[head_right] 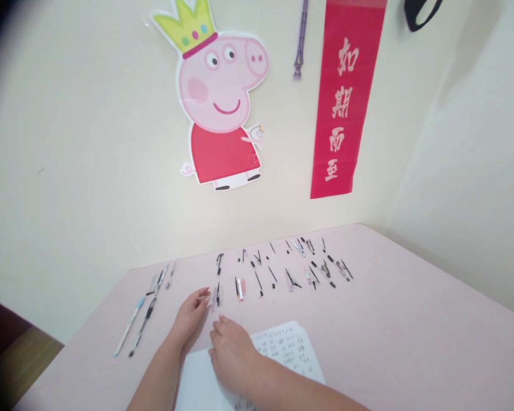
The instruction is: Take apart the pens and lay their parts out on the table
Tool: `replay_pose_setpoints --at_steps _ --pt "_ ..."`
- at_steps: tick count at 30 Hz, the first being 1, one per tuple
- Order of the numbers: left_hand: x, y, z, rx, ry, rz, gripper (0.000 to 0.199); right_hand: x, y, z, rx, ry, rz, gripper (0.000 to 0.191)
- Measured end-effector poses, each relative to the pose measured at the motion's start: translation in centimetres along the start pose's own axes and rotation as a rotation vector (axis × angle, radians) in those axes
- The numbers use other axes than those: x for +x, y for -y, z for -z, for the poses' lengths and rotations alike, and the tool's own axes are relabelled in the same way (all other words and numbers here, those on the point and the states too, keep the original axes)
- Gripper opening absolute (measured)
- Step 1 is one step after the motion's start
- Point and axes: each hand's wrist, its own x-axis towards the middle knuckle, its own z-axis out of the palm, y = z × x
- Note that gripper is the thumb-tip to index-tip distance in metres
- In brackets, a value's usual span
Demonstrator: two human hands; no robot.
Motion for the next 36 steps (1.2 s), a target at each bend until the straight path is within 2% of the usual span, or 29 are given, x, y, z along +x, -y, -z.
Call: replay_pose_setpoints --at_steps 8,17,20,23,27,30,33,36 --pt "0.0 0.5 -0.3 -0.003 -0.025 0.001 0.039 -1.8 0.2 -1.1 0.102 0.018 -0.048 0.041" --pt "-0.4 -0.2 -0.2 0.086 -0.051 -0.023 0.035 -2.5 0.4 -0.9 0.139 0.013 -0.054 0.040" --pt "-0.5 -0.4 -0.3 0.099 -0.062 -0.027 0.035 -2.4 0.3 -0.7 0.149 0.000 -0.053 0.037" --pt "-0.4 -0.3 -0.1 0.114 -0.086 -0.048 0.035 -2.2 0.0 -0.6 0.201 -0.041 -0.057 0.026" --pt "-0.1 0.2 2.1 0.376 -0.195 -0.119 0.033 -1.7 -0.9 -0.6 0.255 -0.132 -0.076 0.004" --pt "-0.2 0.6 4.9 0.715 -0.369 -0.143 0.031 -1.3 -1.6 -0.8 0.245 -0.177 -0.107 0.012" --pt "-0.6 1.0 7.4 0.965 -0.433 -0.060 0.033 -1.0 -2.1 -1.1 0.239 -0.188 -0.121 0.020" --pt "-1.0 1.4 8.5 1.054 -0.465 0.075 0.032 -0.9 -2.4 -1.3 0.243 -0.180 -0.117 0.026"
